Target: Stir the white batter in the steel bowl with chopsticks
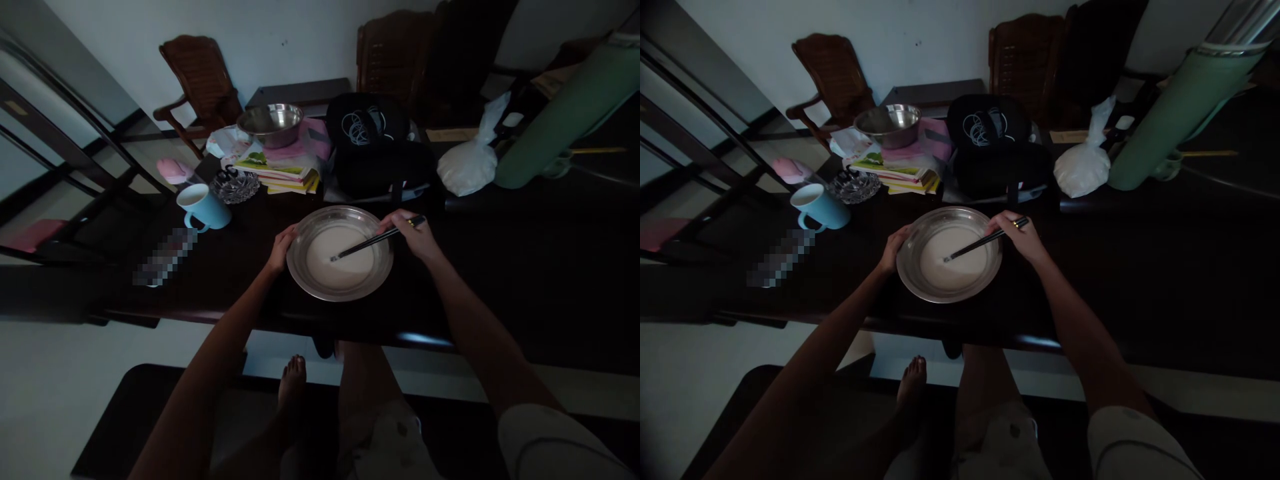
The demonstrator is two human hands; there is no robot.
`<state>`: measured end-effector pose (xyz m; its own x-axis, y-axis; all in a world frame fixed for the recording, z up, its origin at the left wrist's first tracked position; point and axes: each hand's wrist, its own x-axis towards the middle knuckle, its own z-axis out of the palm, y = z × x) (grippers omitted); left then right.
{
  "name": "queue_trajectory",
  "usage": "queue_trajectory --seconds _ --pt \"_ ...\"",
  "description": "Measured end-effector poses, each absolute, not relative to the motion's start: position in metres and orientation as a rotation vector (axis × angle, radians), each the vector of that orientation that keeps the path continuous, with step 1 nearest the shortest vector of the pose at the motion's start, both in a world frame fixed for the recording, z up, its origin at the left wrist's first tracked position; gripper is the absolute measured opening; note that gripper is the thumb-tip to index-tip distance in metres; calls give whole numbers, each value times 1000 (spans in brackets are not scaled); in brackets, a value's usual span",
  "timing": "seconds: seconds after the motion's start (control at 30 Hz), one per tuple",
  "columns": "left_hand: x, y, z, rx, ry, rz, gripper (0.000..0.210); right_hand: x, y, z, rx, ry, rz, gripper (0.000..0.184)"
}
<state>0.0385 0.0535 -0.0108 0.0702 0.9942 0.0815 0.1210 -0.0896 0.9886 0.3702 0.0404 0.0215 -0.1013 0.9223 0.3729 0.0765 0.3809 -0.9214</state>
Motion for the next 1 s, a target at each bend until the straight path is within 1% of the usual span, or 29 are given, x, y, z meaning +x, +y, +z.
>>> queue_trajectory --seconds 0.1,0.2,0.37,0.53,0.7,0.83,1.0 --pt "40 52 -10 1387 1212 1162 41 371 41 22 -963 -1461 884 41" --pt "41 51 -10 1392 1217 1158 42 374 42 20 -971 -1385 881 42" --pt "41 52 -12 1388 1196 1177 43 373 41 19 -975 -1474 900 42" --pt "41 53 -15 1360 1180 1173 44 374 42 17 -965 -1376 892 42" --pt "41 53 -15 1348 1163 1184 43 373 41 19 -971 -1495 914 42" --pt "41 53 -15 1357 1188 1175 43 375 42 20 -978 -1401 875 41" --pt "41 53 -13 1404 1217 1190 43 373 41 22 -940 -1455 945 43"
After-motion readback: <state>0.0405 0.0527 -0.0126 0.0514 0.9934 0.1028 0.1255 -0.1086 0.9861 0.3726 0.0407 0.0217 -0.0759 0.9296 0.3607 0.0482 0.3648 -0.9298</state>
